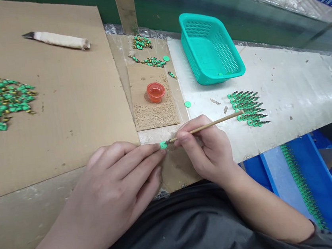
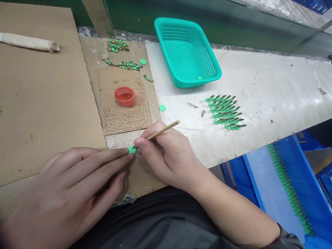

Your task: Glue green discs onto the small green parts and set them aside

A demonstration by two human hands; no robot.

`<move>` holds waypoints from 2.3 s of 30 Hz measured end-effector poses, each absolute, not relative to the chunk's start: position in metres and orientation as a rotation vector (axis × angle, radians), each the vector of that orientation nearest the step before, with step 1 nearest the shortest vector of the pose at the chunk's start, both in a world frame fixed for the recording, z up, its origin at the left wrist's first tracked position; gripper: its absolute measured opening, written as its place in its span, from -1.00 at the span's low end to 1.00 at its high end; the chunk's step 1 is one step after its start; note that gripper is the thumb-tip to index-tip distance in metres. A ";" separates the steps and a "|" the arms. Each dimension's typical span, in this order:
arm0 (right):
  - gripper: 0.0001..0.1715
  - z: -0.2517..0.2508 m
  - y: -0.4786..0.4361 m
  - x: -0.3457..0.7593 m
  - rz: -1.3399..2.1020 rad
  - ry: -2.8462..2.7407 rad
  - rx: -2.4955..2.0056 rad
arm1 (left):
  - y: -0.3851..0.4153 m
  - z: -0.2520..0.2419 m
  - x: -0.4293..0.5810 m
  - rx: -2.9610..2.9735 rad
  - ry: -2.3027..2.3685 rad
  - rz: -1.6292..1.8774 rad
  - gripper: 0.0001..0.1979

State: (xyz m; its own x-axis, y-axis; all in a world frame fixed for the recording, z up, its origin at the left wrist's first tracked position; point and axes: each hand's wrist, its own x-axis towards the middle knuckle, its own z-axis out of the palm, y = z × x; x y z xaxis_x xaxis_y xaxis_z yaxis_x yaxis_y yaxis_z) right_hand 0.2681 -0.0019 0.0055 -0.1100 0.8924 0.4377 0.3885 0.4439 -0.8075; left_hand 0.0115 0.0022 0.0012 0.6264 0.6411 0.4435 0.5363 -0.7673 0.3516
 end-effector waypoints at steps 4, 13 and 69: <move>-0.94 0.001 -0.005 0.269 0.616 -1.588 -1.092 | 0.001 0.001 0.011 2.673 0.972 0.811 -0.71; -0.96 0.006 -0.015 0.278 0.695 -1.531 -1.035 | 0.003 0.004 0.011 2.686 0.950 0.838 -0.73; -0.58 -0.014 -0.027 0.281 0.633 -1.672 -1.243 | 0.053 0.064 -0.225 1.518 2.061 0.954 -0.59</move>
State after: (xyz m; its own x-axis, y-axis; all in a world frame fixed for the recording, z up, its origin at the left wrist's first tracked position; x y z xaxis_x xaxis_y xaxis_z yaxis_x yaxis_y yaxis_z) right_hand 0.2813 -0.0274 -0.0145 -0.0585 0.9270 0.3704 0.4493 0.3558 -0.8195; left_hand -0.2245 0.0527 0.0643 -0.3251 0.9430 0.0715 0.6647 0.1740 0.7266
